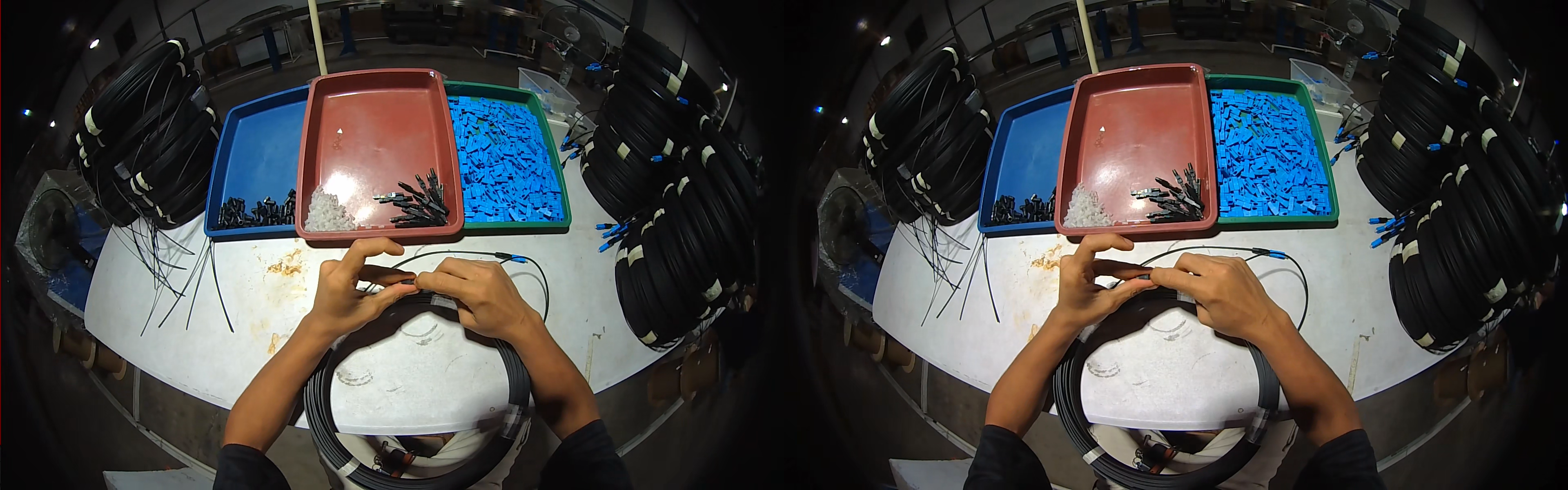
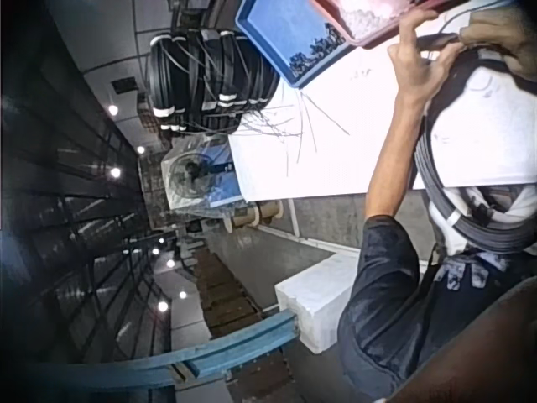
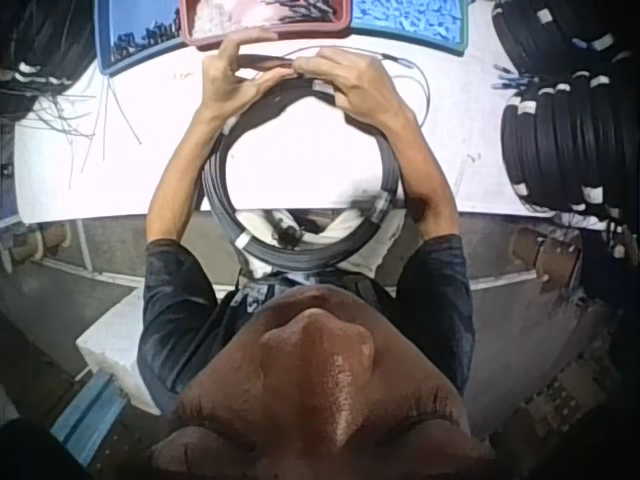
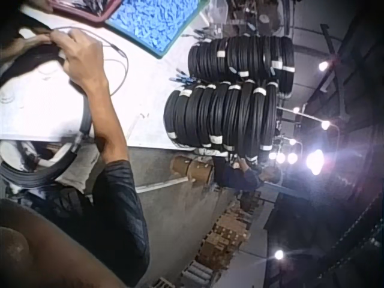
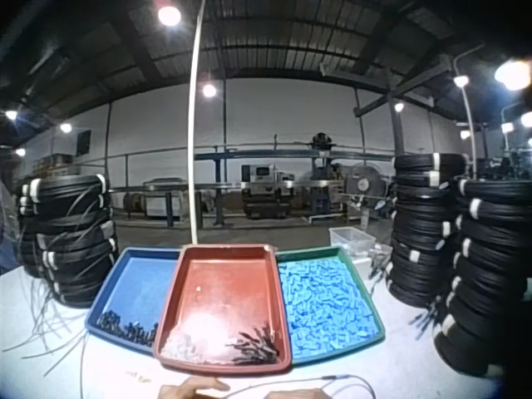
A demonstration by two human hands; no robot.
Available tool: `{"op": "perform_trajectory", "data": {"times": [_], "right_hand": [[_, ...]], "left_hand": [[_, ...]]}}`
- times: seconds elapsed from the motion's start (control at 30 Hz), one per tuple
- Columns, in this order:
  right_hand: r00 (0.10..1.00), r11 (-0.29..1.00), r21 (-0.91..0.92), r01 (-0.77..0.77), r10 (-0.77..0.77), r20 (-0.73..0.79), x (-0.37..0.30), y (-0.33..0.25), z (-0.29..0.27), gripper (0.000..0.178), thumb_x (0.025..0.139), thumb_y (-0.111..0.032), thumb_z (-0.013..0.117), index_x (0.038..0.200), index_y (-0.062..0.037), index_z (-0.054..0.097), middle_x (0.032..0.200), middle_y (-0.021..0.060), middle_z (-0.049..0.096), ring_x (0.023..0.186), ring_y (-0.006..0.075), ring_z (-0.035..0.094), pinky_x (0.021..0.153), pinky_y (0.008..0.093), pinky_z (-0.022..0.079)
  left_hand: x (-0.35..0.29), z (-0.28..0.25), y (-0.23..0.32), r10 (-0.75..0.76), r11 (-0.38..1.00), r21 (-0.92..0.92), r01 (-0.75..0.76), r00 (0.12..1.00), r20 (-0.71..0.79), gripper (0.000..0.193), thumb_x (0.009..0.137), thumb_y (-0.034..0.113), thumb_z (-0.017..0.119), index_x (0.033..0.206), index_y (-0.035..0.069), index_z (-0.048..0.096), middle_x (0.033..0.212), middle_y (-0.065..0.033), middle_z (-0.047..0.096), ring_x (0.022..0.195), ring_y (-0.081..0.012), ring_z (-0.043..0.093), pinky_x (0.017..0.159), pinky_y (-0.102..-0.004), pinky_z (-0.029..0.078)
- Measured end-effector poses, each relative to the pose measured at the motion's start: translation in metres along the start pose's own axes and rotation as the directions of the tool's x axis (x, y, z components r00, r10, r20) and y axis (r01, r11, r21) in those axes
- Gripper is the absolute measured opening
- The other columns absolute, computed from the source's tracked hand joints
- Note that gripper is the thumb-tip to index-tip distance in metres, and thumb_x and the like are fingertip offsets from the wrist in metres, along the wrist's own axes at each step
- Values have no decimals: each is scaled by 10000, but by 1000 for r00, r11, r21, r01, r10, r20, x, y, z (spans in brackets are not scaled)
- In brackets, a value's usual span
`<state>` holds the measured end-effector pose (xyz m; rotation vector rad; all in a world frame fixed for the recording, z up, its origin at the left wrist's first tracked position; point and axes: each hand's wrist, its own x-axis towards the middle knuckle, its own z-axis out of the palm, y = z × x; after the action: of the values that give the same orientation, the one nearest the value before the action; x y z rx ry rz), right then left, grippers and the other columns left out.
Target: The person stacks coiled cables on the work table, places a new coiled cable in front of them, and attaches plastic connector parts onto the cable ends by hand.
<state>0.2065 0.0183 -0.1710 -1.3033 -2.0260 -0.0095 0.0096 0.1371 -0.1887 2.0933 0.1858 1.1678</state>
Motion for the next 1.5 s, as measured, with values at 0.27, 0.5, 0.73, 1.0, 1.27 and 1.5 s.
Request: {"op": "perform_trajectory", "data": {"times": [0.27, 0.5, 0.73, 1.0, 1.27, 1.5], "right_hand": [[1000, 999, 46, 7, -6, -13, -3, 6, 4, 460, 720, 72, 653, 1124, -137, 725, 871, 56, 671, 724, 283, 654, 631, 393, 532], [1000, 997, 68, -21, 20, 22, -1, 3, 0, 501, 711, 92, 626, 1151, -128, 719, 895, 69, 677, 761, 294, 657, 672, 398, 538], [1000, 1000, 4, 7, -7, -25, -2, 5, 1, 471, 720, 81, 614, 1150, -93, 697, 984, 98, 688, 881, 317, 670, 795, 413, 543], [990, 1000, 16, 23, -20, -140, 1, 5, 5, 394, 696, 108, 617, 1045, -46, 714, 947, 119, 704, 844, 305, 659, 752, 391, 492], [990, 998, 45, 36, -30, -135, 0, 7, 5, 362, 721, 104, 617, 1033, -50, 714, 939, 112, 707, 822, 289, 653, 720, 389, 468], [994, 999, 45, -6, 11, -104, 0, 9, 4, 413, 693, 74, 626, 1069, -67, 723, 974, 97, 699, 861, 284, 658, 760, 397, 493]], "left_hand": [[-2, -3, -3, -41, 999, 11, 41, 996, 73, 446, 807, 43, 848, 1189, 4, 622, 1134, -96, 732, 932, -229, 767, 773, -285, 643], [3, -6, -4, 5, 1000, 7, -5, 995, 98, 504, 791, -2, 847, 1233, -22, 605, 1180, -123, 711, 945, -236, 762, 797, -284, 647], [7, -12, 2, -6, 994, 108, -2, 998, 70, 475, 771, 94, 883, 1180, -8, 664, 1053, -124, 761, 944, -218, 770, 785, -297, 607], [23, -101, -40, -116, 968, 141, 208, 866, -486, 224, 953, 79, 677, 1158, -12, 661, 978, -169, 772, 921, -186, 748, 834, -292, 570], [66, -117, -50, -218, 745, 659, 99, 971, 101, 171, 820, 131, 747, 964, 71, 816, 884, -124, 784, 779, -203, 760, 738, -302, 587], [90, -93, -79, -248, 652, 735, -187, 863, 439, 232, 710, 179, 787, 935, 144, 832, 1010, -117, 773, 1048, -265, 709, 952, -402, 520]]}}
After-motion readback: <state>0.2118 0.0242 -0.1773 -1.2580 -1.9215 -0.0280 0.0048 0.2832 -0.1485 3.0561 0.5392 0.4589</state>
